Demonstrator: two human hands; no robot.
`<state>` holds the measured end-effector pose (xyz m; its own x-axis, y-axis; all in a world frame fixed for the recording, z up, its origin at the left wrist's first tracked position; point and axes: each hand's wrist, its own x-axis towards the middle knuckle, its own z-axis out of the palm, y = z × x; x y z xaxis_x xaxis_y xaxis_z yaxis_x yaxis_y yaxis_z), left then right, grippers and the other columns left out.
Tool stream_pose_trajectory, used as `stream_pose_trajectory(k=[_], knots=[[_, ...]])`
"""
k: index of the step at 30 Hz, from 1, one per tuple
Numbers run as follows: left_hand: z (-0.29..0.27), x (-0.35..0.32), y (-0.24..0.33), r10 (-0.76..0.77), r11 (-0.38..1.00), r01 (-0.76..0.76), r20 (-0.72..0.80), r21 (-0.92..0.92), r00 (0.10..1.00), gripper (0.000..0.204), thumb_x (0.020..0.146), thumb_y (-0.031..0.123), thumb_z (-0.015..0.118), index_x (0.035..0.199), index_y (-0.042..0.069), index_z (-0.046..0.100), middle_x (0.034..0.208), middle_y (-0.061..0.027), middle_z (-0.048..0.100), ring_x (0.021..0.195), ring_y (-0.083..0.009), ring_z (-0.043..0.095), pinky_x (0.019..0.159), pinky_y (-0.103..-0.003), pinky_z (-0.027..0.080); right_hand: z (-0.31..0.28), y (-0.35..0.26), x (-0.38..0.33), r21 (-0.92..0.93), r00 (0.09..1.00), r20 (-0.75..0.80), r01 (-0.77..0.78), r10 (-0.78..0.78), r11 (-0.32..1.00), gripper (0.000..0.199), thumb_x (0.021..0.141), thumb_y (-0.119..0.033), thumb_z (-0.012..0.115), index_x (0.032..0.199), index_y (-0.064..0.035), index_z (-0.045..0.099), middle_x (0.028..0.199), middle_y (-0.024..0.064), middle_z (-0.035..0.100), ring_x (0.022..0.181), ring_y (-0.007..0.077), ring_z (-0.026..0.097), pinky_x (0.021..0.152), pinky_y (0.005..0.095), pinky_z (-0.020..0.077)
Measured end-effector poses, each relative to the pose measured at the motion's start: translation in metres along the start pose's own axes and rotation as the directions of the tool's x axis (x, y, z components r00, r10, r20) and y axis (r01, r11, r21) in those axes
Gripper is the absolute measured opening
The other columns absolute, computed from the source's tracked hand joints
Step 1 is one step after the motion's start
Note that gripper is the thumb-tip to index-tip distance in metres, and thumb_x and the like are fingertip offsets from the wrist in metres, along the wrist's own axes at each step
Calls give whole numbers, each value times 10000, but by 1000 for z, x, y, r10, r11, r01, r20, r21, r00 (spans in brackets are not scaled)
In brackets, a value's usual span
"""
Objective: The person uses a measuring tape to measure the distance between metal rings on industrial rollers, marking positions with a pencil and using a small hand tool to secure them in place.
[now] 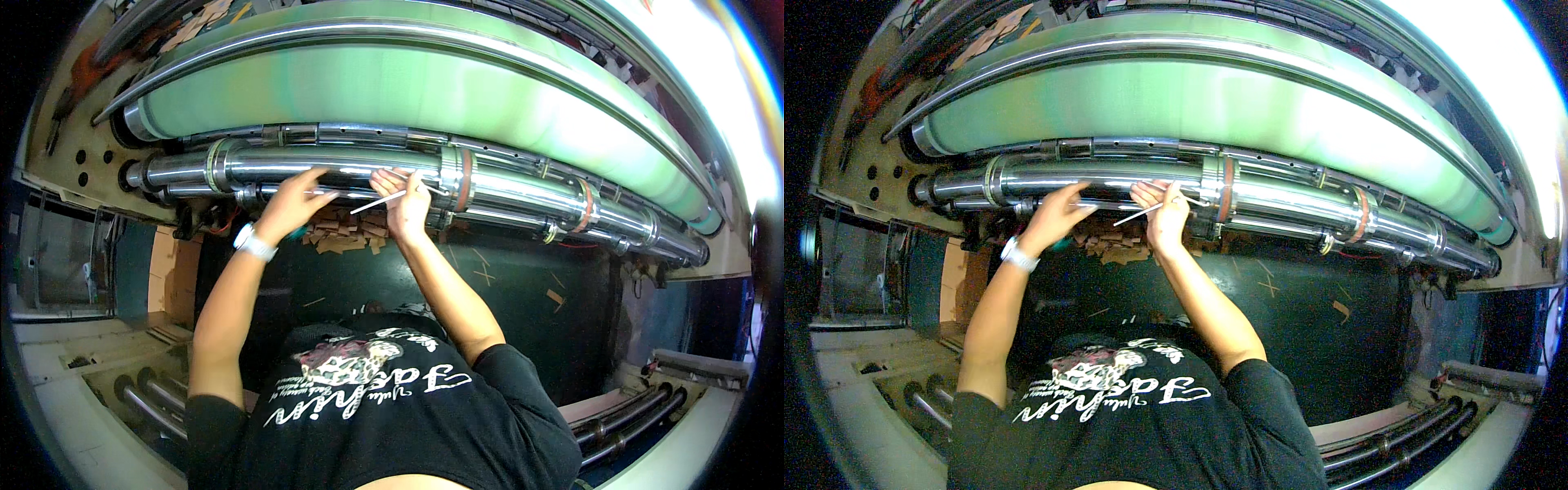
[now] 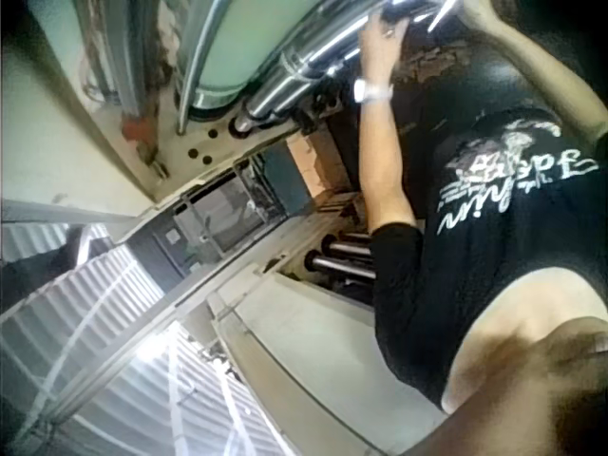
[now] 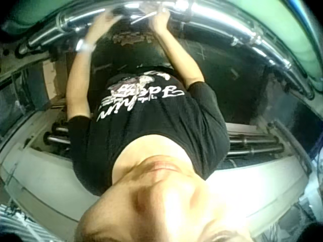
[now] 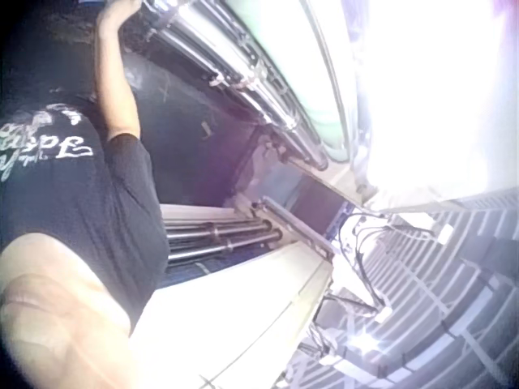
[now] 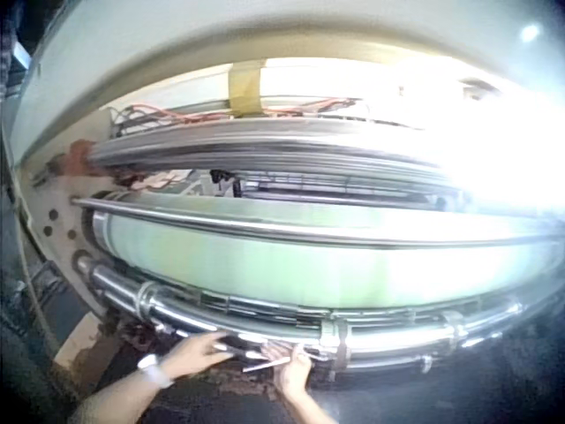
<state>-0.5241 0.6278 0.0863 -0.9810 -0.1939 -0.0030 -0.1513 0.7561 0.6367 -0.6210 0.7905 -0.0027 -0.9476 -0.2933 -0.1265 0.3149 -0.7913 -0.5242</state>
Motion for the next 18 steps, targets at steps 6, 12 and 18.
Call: stream_pose_trajectory(k=[6,12,18], knots=[[0,-88,-104,-311,949,303,-105,-85,945,273,787,198,630,970,1,590,665,-104,593,590,-158,558,563,-287,443,0,-30,-7,-289,972,-40,-233,231,929,469,921,-414,348,932,28,502,709,112,615,470,118,470,407,227,343],[35,-22,-22,23,964,-72,-191,-256,981,219,850,189,529,941,6,606,892,-150,623,829,-261,608,722,-320,463,-4,-31,-3,-398,976,-66,-218,209,891,492,904,-436,389,865,29,544,588,45,524,414,91,382,352,219,258],[91,60,23,136,872,-150,-65,-466,989,262,875,224,502,916,-12,608,685,-70,588,619,-132,516,585,-272,425,-11,-39,-5,-541,981,-48,-183,187,821,450,902,-412,414,880,10,568,593,18,492,425,84,353,385,214,254]])
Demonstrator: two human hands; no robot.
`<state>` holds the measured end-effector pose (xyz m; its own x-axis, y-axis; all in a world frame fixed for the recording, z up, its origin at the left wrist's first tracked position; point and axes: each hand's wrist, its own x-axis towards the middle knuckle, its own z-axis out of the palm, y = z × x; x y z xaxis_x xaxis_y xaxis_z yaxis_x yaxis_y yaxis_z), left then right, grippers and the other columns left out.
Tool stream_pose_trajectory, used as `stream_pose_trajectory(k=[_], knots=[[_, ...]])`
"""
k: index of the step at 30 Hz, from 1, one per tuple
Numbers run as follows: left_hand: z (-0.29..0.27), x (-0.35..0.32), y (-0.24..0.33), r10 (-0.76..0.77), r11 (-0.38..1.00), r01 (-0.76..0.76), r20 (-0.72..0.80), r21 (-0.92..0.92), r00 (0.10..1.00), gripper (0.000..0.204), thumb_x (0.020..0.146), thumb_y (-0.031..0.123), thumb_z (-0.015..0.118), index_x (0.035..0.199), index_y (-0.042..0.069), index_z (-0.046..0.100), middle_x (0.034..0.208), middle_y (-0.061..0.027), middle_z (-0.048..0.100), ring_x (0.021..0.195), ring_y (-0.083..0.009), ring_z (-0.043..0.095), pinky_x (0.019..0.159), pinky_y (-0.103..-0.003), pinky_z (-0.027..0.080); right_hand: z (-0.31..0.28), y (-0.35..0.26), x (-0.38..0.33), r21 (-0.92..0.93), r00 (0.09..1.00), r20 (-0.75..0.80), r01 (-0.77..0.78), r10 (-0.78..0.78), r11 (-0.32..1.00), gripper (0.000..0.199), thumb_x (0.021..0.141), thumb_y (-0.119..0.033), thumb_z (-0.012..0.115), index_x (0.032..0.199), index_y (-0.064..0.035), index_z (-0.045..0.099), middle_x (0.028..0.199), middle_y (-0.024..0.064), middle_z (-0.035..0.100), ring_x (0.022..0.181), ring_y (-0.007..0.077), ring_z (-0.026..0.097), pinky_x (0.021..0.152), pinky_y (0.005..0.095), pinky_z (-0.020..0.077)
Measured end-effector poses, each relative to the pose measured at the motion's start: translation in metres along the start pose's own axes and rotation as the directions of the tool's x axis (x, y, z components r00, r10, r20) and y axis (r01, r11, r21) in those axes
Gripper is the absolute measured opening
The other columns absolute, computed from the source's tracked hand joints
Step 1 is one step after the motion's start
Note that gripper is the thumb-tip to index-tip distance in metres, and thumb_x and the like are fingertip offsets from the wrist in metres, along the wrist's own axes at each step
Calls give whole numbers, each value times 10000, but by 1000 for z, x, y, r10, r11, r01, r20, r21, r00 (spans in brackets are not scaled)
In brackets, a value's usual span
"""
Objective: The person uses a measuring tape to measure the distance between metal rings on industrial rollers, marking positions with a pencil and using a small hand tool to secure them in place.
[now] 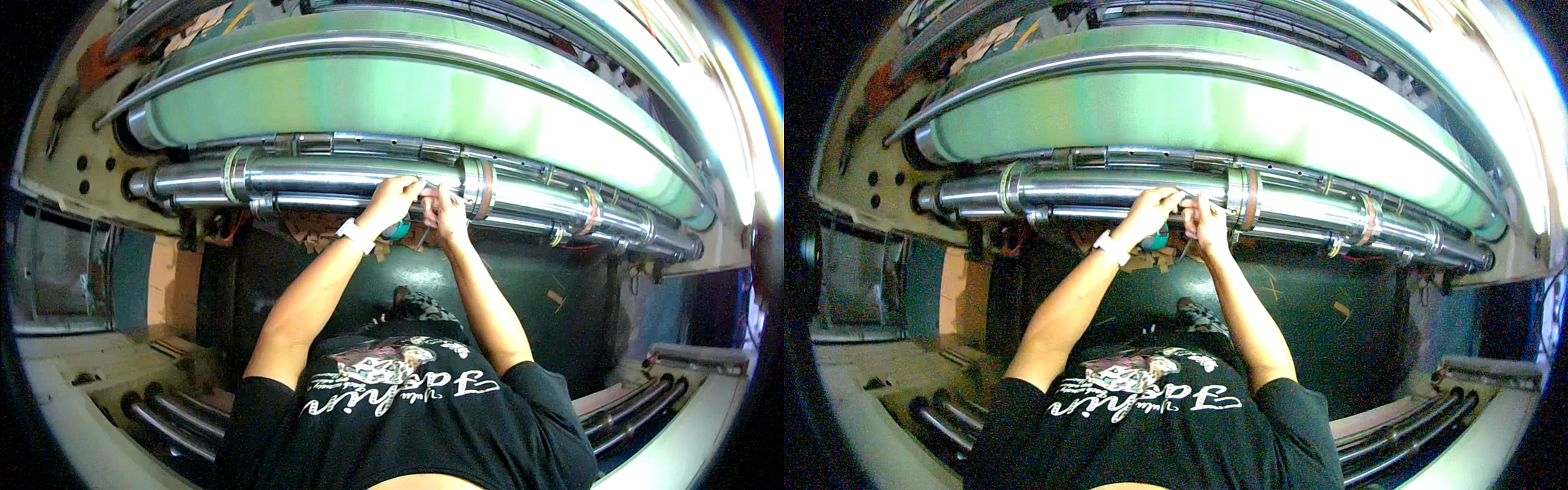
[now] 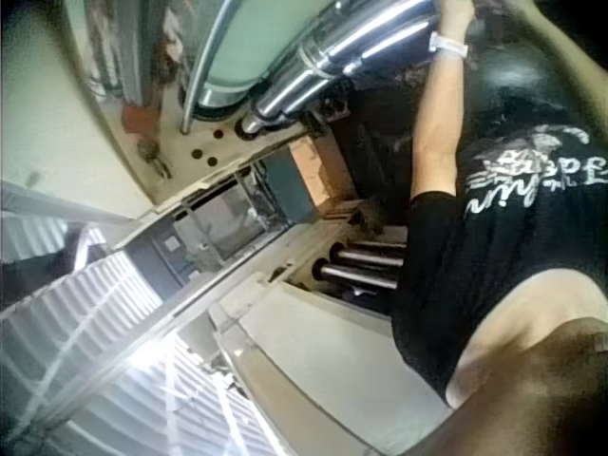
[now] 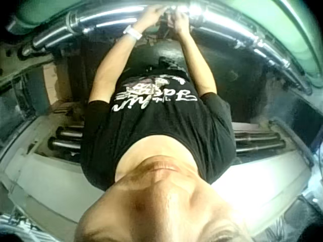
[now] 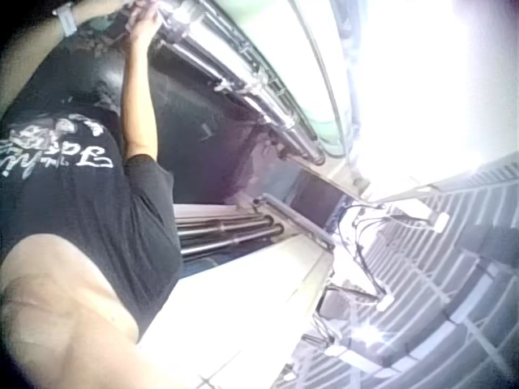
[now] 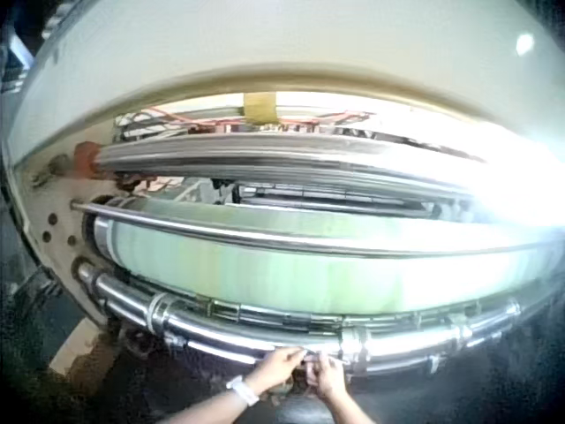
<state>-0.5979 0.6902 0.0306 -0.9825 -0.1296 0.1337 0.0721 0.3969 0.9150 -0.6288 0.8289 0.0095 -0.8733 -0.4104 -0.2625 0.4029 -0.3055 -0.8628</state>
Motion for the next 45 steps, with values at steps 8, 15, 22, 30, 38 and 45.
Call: stream_pose_trajectory(k=[8,15,22,30,38,45], knots=[[41,8,-1,-288,781,249,24,-573,957,220,886,172,503,769,5,587,631,2,497,573,-85,442,542,-223,374,-33,-7,-13,38,999,36,-26,25,999,375,924,-351,396,879,-29,582,567,-7,478,408,57,314,378,199,232],[40,28,12,-206,904,175,-38,-390,978,215,889,157,492,745,18,568,581,0,486,525,-85,441,516,-224,372,-42,0,-12,356,988,145,-103,54,929,429,923,-410,356,1019,-45,558,648,-12,509,458,52,328,391,193,237],[13,-8,17,-308,884,363,219,-293,926,198,887,253,511,844,63,544,608,16,499,536,-69,463,502,-207,389,-5,9,-13,613,994,11,78,-107,786,400,923,-369,377,1140,-49,481,811,15,565,598,82,417,485,222,325],[-109,-128,-106,-704,707,654,366,271,609,361,844,370,548,832,11,579,625,-59,576,582,-134,538,549,-269,424,30,78,-25,-783,957,290,222,25,581,173,887,-166,448,859,-29,551,752,145,600,709,278,582,659,342,444],[-247,-192,-203,-794,607,737,215,295,568,362,832,366,554,803,7,589,633,-65,585,608,-161,539,611,-300,416,188,200,4,-753,912,410,335,4,566,194,896,-173,443,918,-1,529,723,172,571,627,300,544,583,361,432],[-364,-250,-245,-807,588,766,136,260,574,342,839,334,545,791,-3,578,624,-62,571,595,-149,536,578,-288,415,282,285,58,-344,998,46,-24,42,939,215,895,-154,452,825,18,561,650,92,584,571,184,542,546,320,432]])
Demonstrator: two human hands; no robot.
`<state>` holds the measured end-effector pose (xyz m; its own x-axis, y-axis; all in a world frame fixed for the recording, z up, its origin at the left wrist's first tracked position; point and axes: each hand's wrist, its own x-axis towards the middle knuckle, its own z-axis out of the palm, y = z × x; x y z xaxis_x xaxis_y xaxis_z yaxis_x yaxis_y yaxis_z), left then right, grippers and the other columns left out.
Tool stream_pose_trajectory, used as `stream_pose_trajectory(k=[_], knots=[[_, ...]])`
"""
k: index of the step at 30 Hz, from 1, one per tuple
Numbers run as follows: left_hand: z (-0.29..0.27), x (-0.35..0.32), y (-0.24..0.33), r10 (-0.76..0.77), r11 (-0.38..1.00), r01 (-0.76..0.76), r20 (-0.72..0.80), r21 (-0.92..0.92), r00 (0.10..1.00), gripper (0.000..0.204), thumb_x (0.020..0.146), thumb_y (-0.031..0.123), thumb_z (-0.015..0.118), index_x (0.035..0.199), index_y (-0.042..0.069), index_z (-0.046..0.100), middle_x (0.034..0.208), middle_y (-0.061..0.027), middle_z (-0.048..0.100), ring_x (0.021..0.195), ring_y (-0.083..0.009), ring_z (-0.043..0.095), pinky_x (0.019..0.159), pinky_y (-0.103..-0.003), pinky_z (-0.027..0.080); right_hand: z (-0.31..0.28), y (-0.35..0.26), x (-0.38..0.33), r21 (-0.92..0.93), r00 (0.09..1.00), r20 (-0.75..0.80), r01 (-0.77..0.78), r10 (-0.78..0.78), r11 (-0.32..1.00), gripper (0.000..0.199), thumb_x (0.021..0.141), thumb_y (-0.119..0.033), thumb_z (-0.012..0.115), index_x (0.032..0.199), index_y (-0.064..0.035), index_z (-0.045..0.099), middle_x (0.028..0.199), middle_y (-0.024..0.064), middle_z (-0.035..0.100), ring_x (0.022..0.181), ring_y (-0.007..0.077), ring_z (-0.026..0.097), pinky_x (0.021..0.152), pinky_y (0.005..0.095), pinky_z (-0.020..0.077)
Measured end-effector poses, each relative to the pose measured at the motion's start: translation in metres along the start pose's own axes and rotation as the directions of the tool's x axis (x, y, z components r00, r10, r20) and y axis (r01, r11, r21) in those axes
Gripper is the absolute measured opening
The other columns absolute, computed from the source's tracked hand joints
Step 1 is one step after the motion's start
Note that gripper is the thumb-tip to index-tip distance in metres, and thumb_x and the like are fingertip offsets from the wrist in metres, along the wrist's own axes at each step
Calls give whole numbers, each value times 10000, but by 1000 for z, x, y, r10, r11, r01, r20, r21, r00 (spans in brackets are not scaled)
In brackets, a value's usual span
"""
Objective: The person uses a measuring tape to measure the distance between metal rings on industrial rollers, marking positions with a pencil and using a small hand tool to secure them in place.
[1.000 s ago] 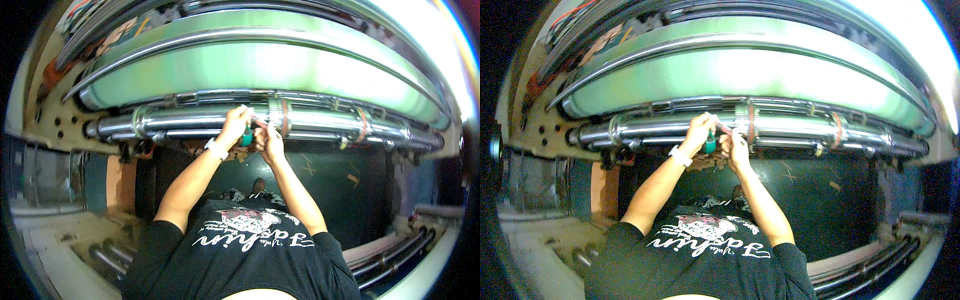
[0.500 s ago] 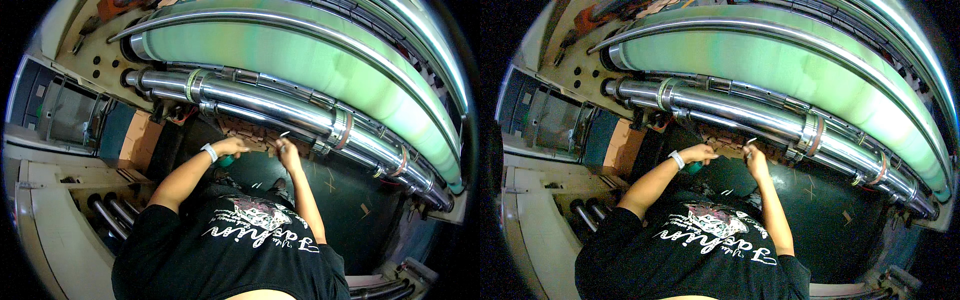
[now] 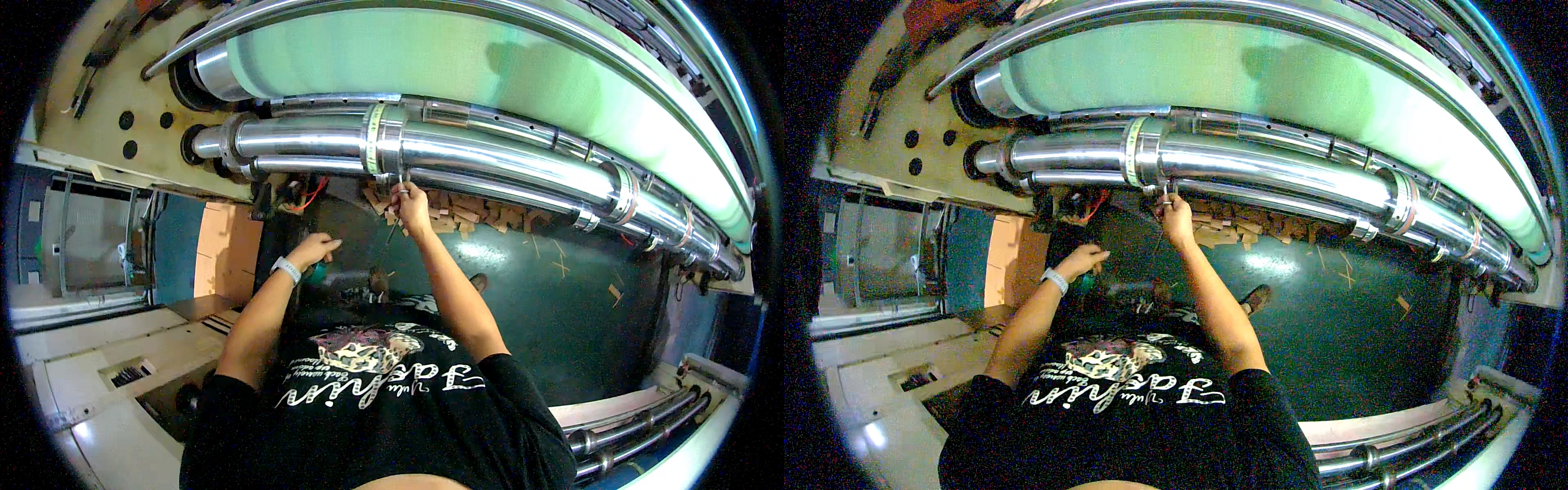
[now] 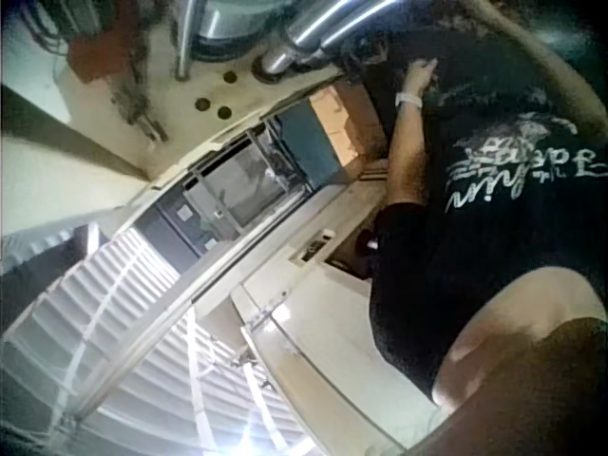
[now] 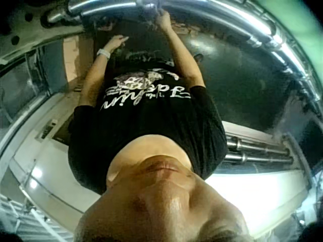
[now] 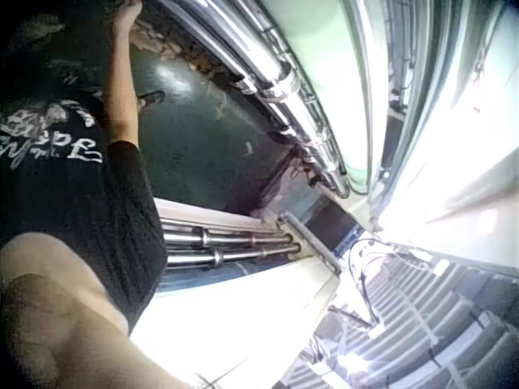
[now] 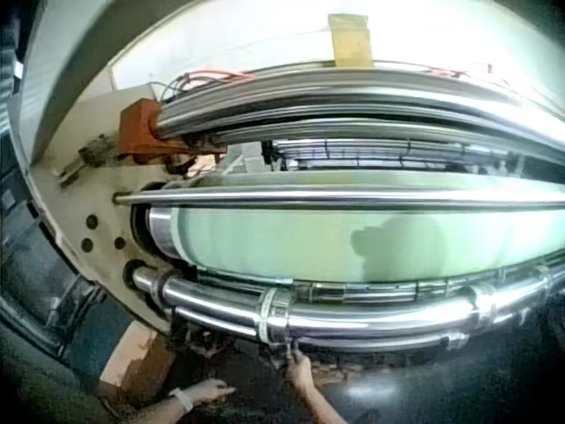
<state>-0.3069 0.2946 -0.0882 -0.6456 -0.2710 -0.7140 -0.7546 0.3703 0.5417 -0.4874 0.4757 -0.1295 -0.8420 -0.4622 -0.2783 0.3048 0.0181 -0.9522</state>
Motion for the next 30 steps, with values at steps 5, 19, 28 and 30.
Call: stream_pose_trajectory(k=[5,19,28,30], knots=[[-35,-8,-45,-96,995,97,-79,21,992,331,845,326,542,805,-2,569,631,-62,570,591,-149,532,579,-291,416,38,-1,11,421,988,-148,25,41,907,226,923,-238,431,799,-62,503,562,-33,404,427,65,326,379,217,260],[-32,-5,-41,-89,991,92,-36,97,995,333,864,296,522,850,-35,562,625,-78,560,603,-159,532,602,-304,415,51,13,9,632,998,-49,68,-48,772,255,919,-300,427,778,-92,473,513,-55,303,415,50,254,376,204,210],[-36,1,-51,-6,951,8,-8,308,1000,341,853,336,533,810,-1,570,614,-61,582,572,-151,551,561,-291,436,57,-5,0,748,998,-6,-34,58,663,278,913,-322,436,729,-113,445,512,-52,288,426,68,278,379,219,210],[-37,0,-49,2,940,4,-17,341,1000,351,846,352,543,801,6,577,605,-58,591,559,-139,557,543,-280,444,52,-6,0,776,999,15,-40,46,630,284,909,-329,442,723,-115,444,512,-52,294,425,65,283,380,218,220]])
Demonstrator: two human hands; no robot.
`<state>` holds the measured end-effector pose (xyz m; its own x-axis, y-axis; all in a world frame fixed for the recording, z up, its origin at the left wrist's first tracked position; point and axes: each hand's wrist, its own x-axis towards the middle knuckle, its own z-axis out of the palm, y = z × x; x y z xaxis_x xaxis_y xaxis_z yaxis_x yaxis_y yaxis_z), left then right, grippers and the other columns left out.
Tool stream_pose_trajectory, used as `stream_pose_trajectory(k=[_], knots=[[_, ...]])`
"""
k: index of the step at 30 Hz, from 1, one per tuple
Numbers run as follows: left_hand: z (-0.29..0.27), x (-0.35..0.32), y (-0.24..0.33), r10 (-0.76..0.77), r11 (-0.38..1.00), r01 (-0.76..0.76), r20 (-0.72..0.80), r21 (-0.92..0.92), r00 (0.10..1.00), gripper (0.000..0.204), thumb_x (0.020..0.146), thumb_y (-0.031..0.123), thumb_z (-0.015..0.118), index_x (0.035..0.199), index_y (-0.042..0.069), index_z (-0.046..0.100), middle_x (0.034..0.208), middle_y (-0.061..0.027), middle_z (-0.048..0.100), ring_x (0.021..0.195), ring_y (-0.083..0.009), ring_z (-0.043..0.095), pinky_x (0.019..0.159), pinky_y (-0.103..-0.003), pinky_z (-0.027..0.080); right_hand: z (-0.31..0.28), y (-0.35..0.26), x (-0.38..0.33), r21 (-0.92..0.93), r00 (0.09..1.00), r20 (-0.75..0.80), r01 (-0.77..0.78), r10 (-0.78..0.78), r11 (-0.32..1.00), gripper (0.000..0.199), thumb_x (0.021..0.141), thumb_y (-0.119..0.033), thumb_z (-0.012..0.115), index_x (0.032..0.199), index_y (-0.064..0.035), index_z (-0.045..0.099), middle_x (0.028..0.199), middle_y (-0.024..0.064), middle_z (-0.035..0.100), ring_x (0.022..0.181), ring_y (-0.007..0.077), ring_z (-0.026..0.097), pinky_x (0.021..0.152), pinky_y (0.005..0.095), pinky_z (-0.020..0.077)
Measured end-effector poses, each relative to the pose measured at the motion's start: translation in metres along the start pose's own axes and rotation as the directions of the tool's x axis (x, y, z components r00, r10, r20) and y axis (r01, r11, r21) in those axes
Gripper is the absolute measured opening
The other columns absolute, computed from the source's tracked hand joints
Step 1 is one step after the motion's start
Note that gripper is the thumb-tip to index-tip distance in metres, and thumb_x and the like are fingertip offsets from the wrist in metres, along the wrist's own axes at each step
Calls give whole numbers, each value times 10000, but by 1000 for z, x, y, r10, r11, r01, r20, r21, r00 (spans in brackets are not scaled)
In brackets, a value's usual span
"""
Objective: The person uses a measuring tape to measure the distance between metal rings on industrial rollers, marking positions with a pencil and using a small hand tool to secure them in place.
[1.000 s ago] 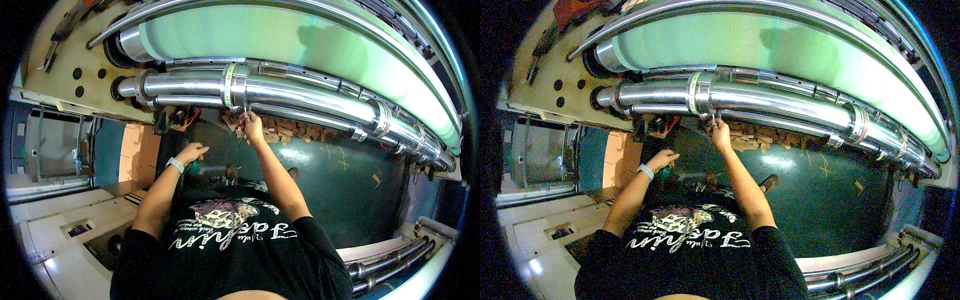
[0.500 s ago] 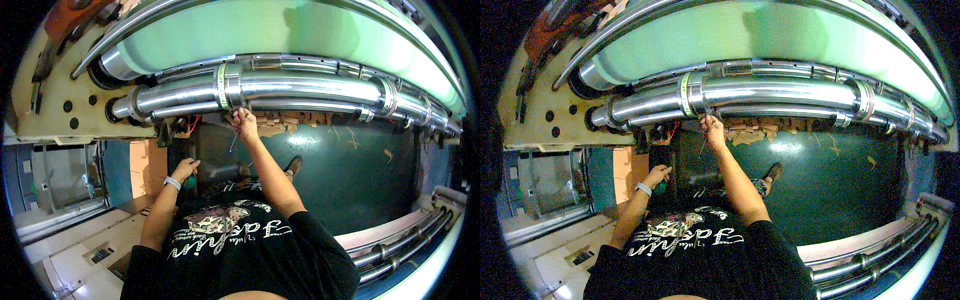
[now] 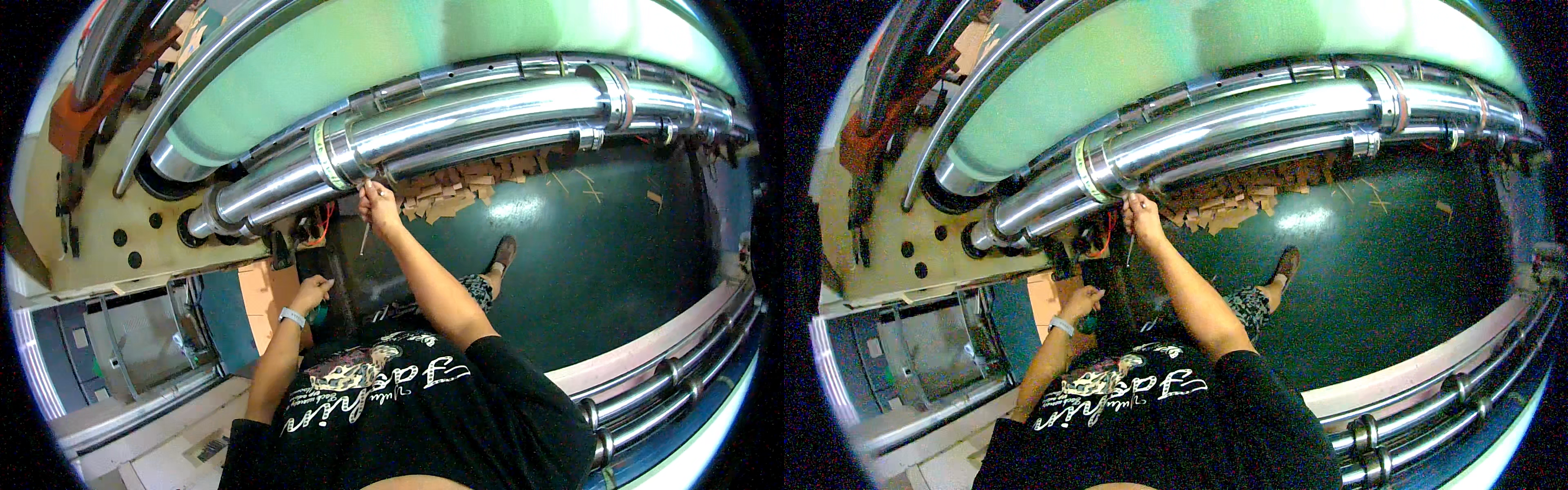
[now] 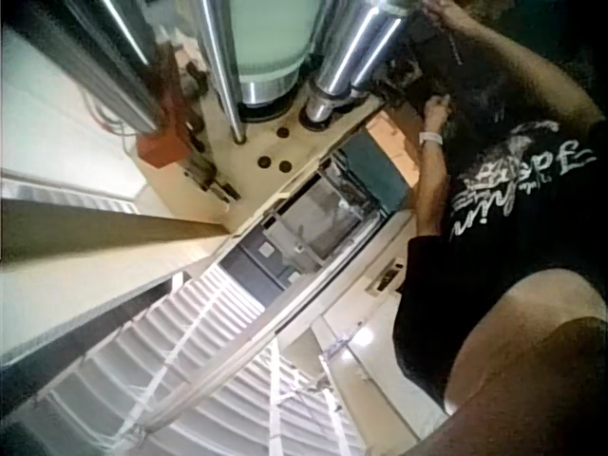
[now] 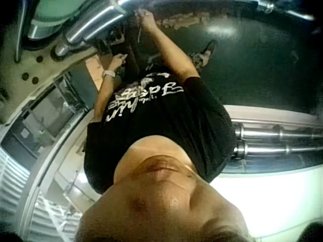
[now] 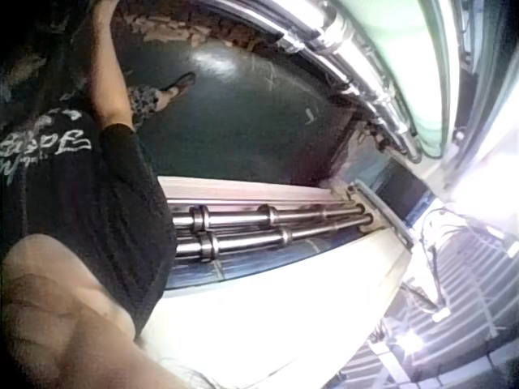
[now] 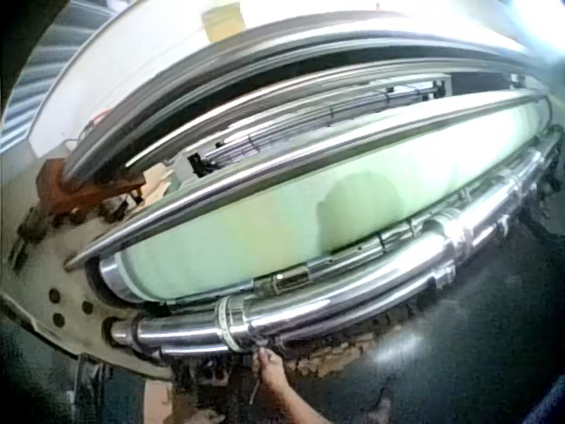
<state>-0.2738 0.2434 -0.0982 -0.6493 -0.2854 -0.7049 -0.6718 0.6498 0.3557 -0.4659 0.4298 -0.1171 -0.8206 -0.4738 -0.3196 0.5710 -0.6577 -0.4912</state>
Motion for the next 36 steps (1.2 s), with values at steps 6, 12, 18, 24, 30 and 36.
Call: stream_pose_trajectory(k=[6,12,18,24,30,36], knots=[[-1,0,-1,-8,998,8,-14,59,1000,318,834,332,561,782,20,594,601,-63,598,560,-137,557,546,-284,441,-18,2,16,-502,909,-53,334,-414,798,317,916,-324,422,713,-86,472,519,-34,366,438,75,339,412,220,276],[11,5,-5,3,996,-4,10,88,1000,303,833,318,562,800,16,567,613,-65,589,567,-159,552,547,-297,431,-7,6,-1,-817,815,-116,246,-568,521,305,913,-251,417,782,9,508,631,189,519,581,329,507,556,383,405],[15,5,18,-3,995,1,21,102,1000,299,848,298,538,827,1,565,629,-83,584,589,-184,556,568,-322,428,-2,1,6,-793,815,-162,228,-556,565,269,907,-235,428,806,0,509,671,218,535,625,377,522,566,421,405],[21,4,2,-34,988,31,19,152,999,290,851,287,534,845,-2,563,655,-101,592,601,-194,567,577,-336,436,18,15,9,-749,789,-276,182,-549,638,288,923,-229,407,807,15,504,643,165,538,534,296,512,543,384,426],[16,12,-6,-14,978,10,18,209,1000,277,851,271,534,881,-3,569,672,-109,596,604,-201,569,576,-338,439,24,32,36,-37,926,-349,139,-143,990,314,949,-244,316,866,12,479,686,99,584,527,209,577,452,315,479],[20,11,1,-22,982,18,18,188,1000,254,840,229,560,925,-10,567,639,-81,580,558,-161,548,528,-302,435,26,16,30,6,953,-280,-116,113,993,392,949,-323,257,924,10,465,700,144,616,560,238,621,488,329,507]])
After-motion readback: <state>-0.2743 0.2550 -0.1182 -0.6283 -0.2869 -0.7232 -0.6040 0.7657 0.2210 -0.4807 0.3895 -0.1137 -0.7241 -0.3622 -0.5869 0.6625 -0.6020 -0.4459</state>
